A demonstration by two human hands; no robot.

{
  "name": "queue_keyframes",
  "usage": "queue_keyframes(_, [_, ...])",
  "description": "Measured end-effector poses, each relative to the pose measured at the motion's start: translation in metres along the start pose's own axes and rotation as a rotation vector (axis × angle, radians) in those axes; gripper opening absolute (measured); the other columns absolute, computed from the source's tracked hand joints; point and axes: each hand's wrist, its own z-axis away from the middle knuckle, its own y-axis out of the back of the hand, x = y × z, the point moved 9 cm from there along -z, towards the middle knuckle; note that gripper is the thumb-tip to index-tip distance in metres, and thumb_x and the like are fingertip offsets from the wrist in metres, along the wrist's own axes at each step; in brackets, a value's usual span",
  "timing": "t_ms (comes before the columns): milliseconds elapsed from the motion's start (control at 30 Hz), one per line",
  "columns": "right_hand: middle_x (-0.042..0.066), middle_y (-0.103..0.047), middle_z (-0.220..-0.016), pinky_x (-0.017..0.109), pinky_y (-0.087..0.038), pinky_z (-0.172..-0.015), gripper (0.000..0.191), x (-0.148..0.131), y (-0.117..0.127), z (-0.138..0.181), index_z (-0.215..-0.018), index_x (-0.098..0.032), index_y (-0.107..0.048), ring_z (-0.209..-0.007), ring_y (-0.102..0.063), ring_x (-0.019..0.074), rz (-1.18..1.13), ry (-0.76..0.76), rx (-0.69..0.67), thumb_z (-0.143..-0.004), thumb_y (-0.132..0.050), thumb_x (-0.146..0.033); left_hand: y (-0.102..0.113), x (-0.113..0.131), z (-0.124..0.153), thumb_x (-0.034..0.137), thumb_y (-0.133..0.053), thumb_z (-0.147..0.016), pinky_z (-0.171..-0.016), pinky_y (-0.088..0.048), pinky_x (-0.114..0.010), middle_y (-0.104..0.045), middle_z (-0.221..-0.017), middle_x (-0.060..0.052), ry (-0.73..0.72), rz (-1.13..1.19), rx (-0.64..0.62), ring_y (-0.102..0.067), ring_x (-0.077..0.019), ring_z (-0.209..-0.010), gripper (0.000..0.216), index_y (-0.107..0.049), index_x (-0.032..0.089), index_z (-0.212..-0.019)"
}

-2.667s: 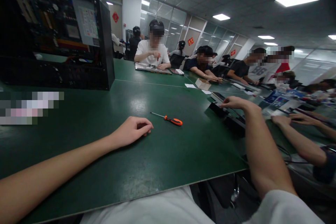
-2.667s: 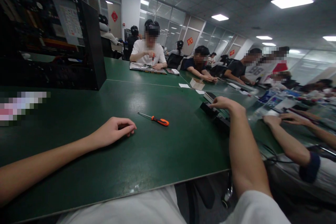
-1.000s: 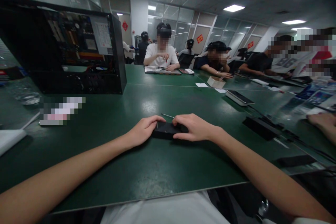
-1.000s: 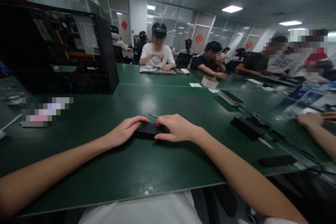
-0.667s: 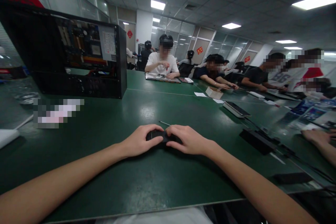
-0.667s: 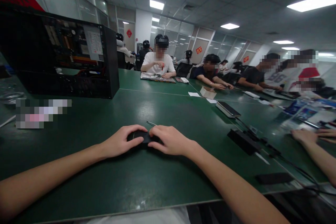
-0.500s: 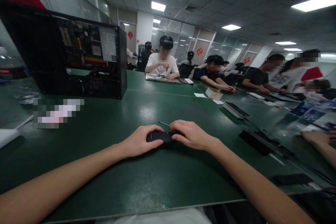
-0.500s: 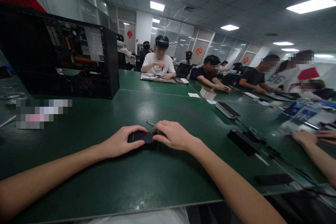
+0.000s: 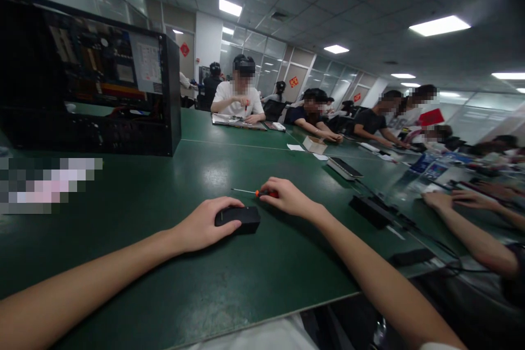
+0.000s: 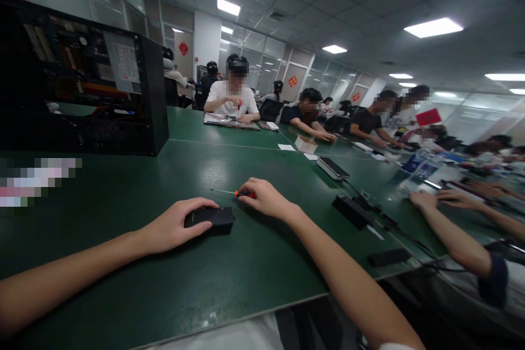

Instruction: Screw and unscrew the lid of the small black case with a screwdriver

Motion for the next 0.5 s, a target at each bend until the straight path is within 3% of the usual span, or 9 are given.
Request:
queue_keyframes(200, [0.006, -0.07, -0.098, 0.034, -0.05, -0.086, 0.022, -0.004, 0.029, 0.003, -0.095, -0.019, -0.07, -0.092, -0.065, 0.0185, -0.273, -0.007, 0.283, -0.093, -0.064, -0.04, -0.003, 0.007, 0.001, 0.035, -0.058, -0.097, -0.097, -0.048, -0.035, -0.069, -0.124, -0.009, -0.113, -0.008, -0.024, -0.065, -0.0244, -0.11, 0.037, -0.067, 0.023, -0.131])
queue_keyframes(367, [0.005, -0.071, -0.096, 0.038, -0.054, -0.085, 0.036, 0.009, 0.042, 0.009, -0.111, -0.021, -0.061, -0.088, -0.067, 0.0196, -0.586, -0.152, 0.499, -0.085, -0.07, -0.044, -0.004, 0.011, 0.003, 0.034, -0.054, -0.101, -0.1, -0.048, -0.034, -0.067, -0.128, -0.01, -0.18, -0.094, -0.038, -0.065, -0.0238, -0.112, 0.038, -0.066, 0.024, -0.136])
queue_keyframes(500, [0.003, -0.069, -0.095, 0.034, -0.056, -0.08, 0.039, 0.003, 0.058, 0.02, -0.115, -0.023, -0.057, -0.084, -0.066, 0.0168, -0.688, -0.119, 0.678, -0.086, -0.071, -0.043, -0.005, 0.01, 0.004, 0.033, -0.053, -0.101, -0.101, -0.049, -0.034, -0.066, -0.131, -0.01, -0.212, -0.161, -0.045, -0.065, -0.0242, -0.114, 0.04, -0.063, 0.023, -0.139])
